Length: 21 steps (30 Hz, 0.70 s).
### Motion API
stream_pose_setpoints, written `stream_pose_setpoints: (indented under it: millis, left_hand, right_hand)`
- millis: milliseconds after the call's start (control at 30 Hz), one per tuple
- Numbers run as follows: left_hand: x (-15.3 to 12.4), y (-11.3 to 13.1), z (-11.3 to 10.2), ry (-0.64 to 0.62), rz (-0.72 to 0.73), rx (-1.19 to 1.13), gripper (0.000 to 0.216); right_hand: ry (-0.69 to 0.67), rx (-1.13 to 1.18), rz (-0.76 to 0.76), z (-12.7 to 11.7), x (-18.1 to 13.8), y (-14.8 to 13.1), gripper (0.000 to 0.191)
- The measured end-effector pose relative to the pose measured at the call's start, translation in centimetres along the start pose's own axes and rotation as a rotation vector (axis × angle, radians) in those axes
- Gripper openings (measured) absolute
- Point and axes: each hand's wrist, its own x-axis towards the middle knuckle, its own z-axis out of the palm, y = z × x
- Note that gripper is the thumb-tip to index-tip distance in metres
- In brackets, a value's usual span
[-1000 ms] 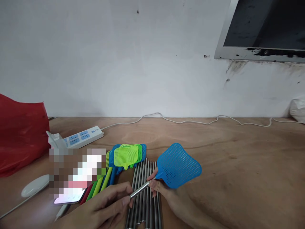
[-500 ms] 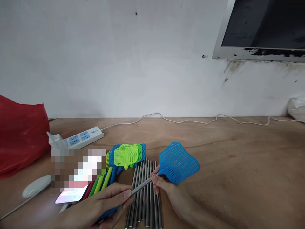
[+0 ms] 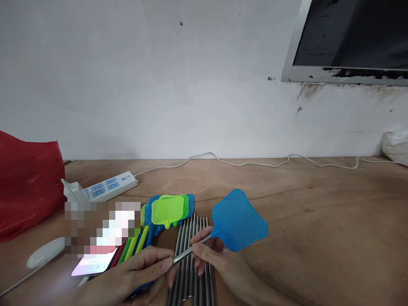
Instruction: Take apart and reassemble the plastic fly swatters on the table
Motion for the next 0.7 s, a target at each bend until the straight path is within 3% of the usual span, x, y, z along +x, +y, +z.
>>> stream_pose_setpoints:
  millis: [233,500,700]
  left_hand:
    - [0.5,-0.6,0.0,-0.019,0.001,-0.054,0.046]
    - [0.2,-0.7,-0.7,-0.018,-0.132,-0.163,0.047]
    - [-0.5,-0.1,-1.2,0.026,-0.155,-0.143,0.046]
  right_hand:
    - [0.120,0.064,0.010,0.5,-0.4,-0.8,0.037]
    - [0.179,0.065,0.041,0.6,0.0,-2.1,0.044]
    - [0.379,0.098,-0.076,-1.2,1.1,-3.8,0.042]
